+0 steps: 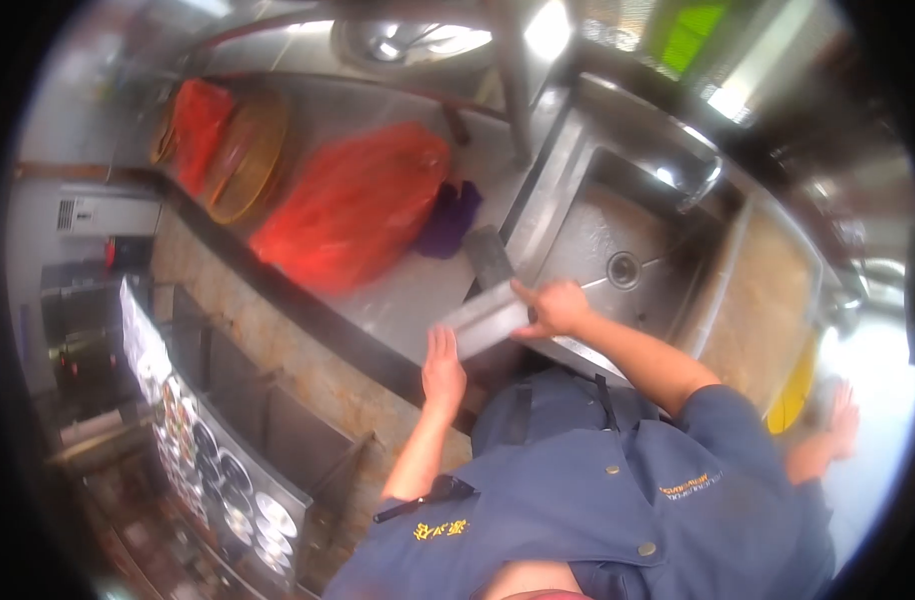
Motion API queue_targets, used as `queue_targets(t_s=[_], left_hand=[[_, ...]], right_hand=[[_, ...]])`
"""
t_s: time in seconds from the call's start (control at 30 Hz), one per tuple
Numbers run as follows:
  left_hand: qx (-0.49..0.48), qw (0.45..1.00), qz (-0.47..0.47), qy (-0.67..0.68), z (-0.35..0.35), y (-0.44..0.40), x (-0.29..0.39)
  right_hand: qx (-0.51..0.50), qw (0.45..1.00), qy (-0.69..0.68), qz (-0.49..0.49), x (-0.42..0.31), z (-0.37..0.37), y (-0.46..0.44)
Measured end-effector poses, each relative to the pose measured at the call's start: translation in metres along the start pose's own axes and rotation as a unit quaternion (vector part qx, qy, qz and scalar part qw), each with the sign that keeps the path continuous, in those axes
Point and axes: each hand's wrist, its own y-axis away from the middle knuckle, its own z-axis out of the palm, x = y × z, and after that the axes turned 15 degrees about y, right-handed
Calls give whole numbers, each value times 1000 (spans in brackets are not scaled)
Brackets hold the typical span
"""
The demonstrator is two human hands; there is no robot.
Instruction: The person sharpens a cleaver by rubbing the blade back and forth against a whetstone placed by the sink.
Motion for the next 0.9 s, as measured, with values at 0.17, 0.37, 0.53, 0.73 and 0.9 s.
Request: queue_targets(t_s=[0.17, 0.37, 0.53, 0.73, 0.9], left_hand=[[46, 999, 21, 6, -10, -56, -12], [-53, 991, 96, 79, 20, -31, 9], [-14, 969, 197, 149, 19, -138, 20], [-2, 973, 177, 150, 43, -58, 30], [35, 978, 163, 127, 27, -112, 31]], right_hand=[[11, 999, 13, 40, 5, 6, -32], [60, 989, 46, 126, -21, 13, 82], [26, 960, 35, 275, 0, 8, 55], [36, 967, -30, 251, -16, 18, 123], [32, 966, 30, 255, 8, 8, 61]])
